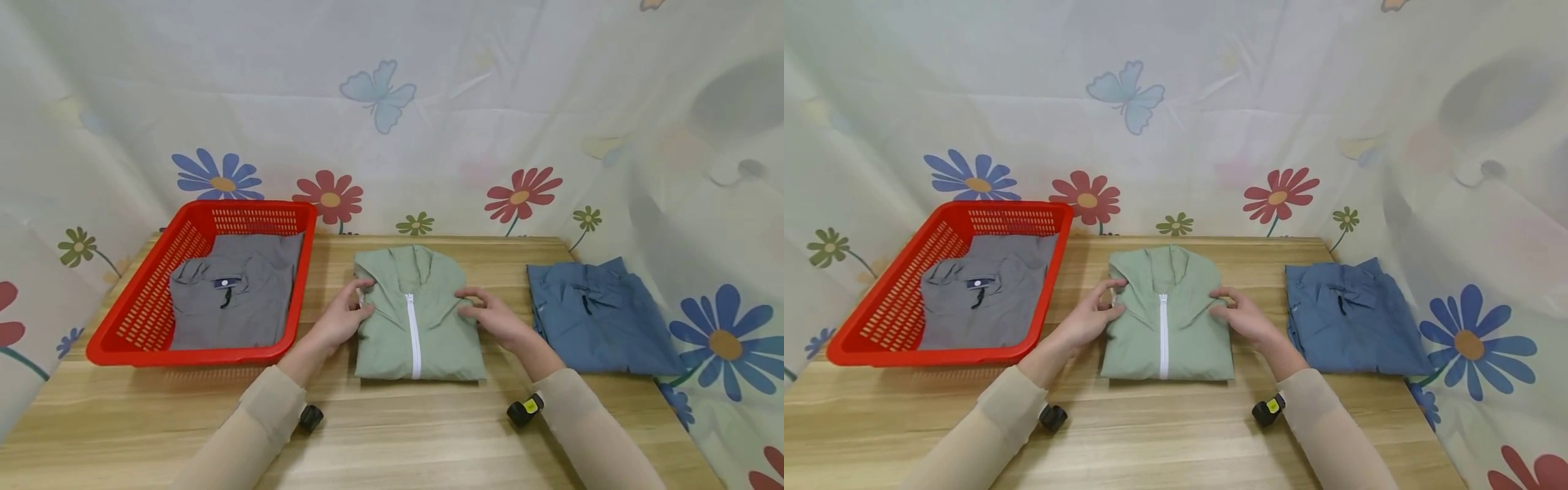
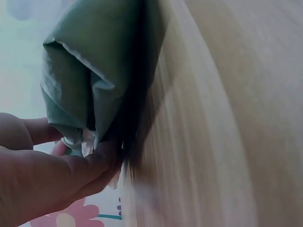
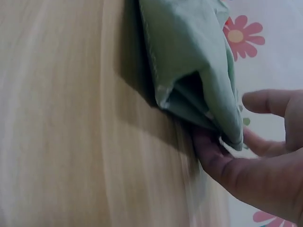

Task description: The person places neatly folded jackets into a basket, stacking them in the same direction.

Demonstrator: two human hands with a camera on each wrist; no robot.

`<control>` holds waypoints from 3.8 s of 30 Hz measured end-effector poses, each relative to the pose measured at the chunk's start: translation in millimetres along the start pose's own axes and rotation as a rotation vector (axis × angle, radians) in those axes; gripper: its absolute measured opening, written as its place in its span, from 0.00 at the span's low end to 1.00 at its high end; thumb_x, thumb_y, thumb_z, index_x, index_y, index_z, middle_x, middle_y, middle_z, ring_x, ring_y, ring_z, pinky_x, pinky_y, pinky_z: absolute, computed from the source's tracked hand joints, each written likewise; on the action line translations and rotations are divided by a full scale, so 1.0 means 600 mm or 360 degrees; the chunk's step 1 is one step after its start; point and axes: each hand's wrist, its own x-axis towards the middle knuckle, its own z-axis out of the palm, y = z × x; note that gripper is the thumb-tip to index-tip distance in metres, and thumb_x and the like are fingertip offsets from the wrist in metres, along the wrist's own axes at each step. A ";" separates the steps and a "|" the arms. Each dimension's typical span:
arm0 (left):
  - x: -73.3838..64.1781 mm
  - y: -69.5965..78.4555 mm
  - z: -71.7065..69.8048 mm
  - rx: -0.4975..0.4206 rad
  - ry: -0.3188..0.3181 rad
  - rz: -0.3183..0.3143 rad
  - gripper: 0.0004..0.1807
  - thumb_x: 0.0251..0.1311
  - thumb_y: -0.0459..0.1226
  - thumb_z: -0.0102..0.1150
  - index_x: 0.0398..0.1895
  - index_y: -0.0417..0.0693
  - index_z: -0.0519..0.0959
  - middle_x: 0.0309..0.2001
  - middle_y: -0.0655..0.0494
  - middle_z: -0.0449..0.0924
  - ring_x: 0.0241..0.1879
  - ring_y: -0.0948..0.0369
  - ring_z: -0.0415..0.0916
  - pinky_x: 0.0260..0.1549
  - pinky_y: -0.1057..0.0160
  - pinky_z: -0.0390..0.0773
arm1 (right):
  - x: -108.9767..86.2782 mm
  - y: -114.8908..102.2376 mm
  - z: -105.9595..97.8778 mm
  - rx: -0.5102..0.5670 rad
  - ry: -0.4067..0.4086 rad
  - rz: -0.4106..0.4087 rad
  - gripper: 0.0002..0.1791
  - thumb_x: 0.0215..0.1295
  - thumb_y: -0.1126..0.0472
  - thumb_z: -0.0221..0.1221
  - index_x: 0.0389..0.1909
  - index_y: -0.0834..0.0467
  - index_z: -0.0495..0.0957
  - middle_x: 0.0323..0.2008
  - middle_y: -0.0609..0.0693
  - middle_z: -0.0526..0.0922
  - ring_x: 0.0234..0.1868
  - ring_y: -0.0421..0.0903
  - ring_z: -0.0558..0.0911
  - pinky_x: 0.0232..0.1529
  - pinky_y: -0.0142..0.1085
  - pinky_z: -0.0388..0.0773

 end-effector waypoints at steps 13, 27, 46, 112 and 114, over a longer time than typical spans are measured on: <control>-0.004 -0.003 -0.001 0.0080 -0.0142 0.0077 0.29 0.72 0.37 0.62 0.74 0.58 0.69 0.40 0.45 0.74 0.39 0.55 0.74 0.38 0.61 0.76 | -0.003 0.026 -0.015 0.0143 -0.0188 -0.0110 0.33 0.71 0.70 0.60 0.74 0.64 0.62 0.49 0.62 0.76 0.46 0.49 0.82 0.41 0.40 0.83; -0.018 0.014 0.007 -0.0204 0.0063 -0.0006 0.27 0.64 0.29 0.67 0.67 0.47 0.76 0.53 0.43 0.76 0.49 0.51 0.73 0.43 0.61 0.78 | -0.025 0.001 -0.007 0.0065 -0.0057 -0.0142 0.32 0.68 0.69 0.62 0.72 0.60 0.67 0.42 0.58 0.70 0.38 0.46 0.77 0.35 0.34 0.80; -0.070 0.083 -0.063 -0.0398 -0.0148 -0.0064 0.33 0.67 0.35 0.67 0.74 0.49 0.69 0.61 0.42 0.72 0.48 0.53 0.78 0.44 0.58 0.83 | -0.063 -0.076 0.014 0.0133 -0.0057 -0.0253 0.33 0.66 0.69 0.65 0.71 0.60 0.68 0.50 0.60 0.73 0.44 0.50 0.78 0.40 0.37 0.82; -0.096 0.099 -0.385 0.0031 -0.0108 -0.0140 0.34 0.70 0.42 0.64 0.75 0.54 0.61 0.54 0.57 0.80 0.47 0.57 0.84 0.45 0.56 0.85 | 0.067 -0.290 0.222 0.0162 -0.0174 -0.0436 0.27 0.62 0.72 0.66 0.63 0.60 0.74 0.52 0.58 0.76 0.46 0.48 0.79 0.42 0.38 0.82; -0.098 0.096 -0.398 0.0054 -0.0102 -0.0147 0.33 0.71 0.42 0.64 0.74 0.55 0.62 0.53 0.57 0.79 0.47 0.57 0.84 0.45 0.56 0.85 | 0.075 -0.290 0.235 0.0174 -0.0181 -0.0441 0.27 0.62 0.72 0.66 0.63 0.60 0.74 0.52 0.58 0.76 0.45 0.48 0.79 0.41 0.37 0.82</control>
